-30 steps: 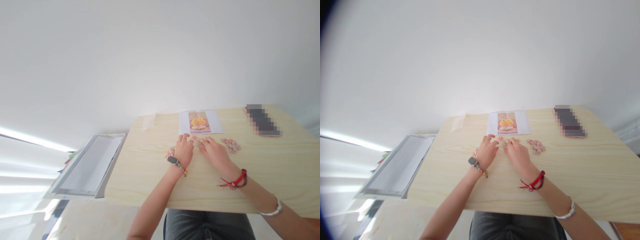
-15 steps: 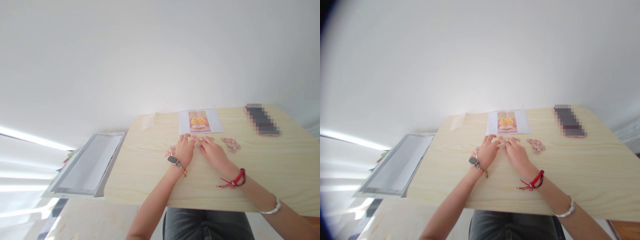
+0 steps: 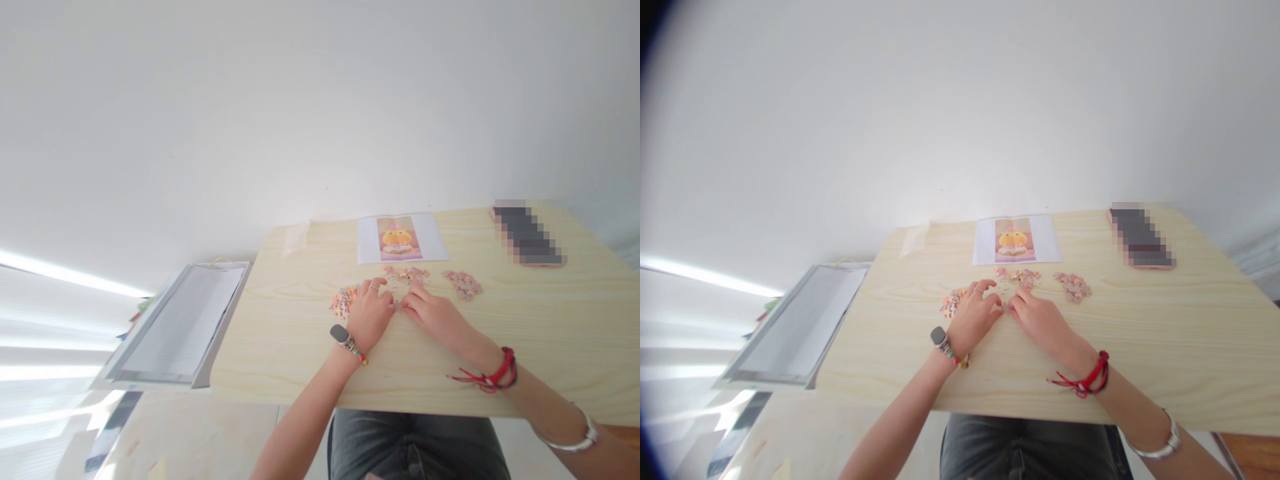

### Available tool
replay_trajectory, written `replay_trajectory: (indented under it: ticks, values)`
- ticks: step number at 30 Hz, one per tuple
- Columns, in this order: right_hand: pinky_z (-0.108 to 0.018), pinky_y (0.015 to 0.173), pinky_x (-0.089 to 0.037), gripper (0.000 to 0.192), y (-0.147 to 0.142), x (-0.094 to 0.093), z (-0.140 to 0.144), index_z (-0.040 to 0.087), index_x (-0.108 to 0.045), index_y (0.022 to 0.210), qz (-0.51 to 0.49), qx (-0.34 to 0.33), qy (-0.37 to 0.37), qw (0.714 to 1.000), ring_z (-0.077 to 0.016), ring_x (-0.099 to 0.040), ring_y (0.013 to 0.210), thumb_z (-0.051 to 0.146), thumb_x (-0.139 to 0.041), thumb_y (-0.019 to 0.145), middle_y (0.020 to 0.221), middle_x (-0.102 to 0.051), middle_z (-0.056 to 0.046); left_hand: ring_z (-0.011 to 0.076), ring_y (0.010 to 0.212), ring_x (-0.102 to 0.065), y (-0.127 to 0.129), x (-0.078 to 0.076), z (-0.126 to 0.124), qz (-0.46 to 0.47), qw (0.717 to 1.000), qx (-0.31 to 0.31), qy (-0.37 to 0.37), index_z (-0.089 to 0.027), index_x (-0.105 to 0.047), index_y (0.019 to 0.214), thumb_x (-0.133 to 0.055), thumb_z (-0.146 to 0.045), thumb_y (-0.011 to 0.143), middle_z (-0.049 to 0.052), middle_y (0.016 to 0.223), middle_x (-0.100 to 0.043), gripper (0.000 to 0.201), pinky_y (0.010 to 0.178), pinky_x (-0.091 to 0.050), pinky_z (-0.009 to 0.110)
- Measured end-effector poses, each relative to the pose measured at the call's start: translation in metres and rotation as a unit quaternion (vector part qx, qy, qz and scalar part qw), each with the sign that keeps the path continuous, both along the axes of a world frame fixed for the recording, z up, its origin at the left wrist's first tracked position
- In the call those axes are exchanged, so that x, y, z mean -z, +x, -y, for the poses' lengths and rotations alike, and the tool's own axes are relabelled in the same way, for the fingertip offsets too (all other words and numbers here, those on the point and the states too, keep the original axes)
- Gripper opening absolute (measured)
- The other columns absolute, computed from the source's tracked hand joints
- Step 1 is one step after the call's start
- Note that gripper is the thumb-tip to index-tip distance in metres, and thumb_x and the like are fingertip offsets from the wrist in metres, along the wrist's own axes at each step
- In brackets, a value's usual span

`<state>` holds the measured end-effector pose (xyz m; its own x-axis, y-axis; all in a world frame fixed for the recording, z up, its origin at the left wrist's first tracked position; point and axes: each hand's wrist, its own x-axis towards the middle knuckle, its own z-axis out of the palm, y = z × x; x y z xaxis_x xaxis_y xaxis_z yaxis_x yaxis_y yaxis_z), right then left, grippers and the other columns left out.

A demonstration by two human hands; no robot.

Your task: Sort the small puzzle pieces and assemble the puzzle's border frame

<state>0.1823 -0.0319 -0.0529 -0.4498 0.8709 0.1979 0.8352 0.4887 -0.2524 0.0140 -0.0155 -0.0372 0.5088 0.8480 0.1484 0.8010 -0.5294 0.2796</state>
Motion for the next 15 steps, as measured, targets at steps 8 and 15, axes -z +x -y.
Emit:
replay_trajectory:
  ticks: [8,15]
  values:
    - [-0.026,0.062,-0.046,0.017,0.0064,-0.0002,-0.0014,0.019,-0.058,0.090,-0.020,-0.023,-0.026,0.999,-0.0151,-0.059,0.075,0.019,-0.042,0.087,0.092,-0.058,-0.005,0.0240,0.109,-0.044,0.0029,0.0028,0.0061,0.005,1.000,0.001,-0.005,-0.018,-0.059,0.080,-0.064,-0.019,0.075,0.009,0.114,-0.048,0.007,0.091,-0.044,0.040]
    - [-0.027,0.063,-0.047,0.024,0.0081,-0.0008,0.0000,0.017,-0.061,0.084,-0.003,-0.042,-0.015,0.999,-0.0151,-0.058,0.072,0.023,-0.038,0.089,0.087,-0.058,-0.006,0.0241,0.112,-0.043,0.0026,-0.0032,0.0065,-0.001,1.000,0.018,0.025,-0.016,-0.058,0.079,-0.058,-0.016,0.078,0.011,0.115,-0.049,0.001,0.091,-0.044,0.041]
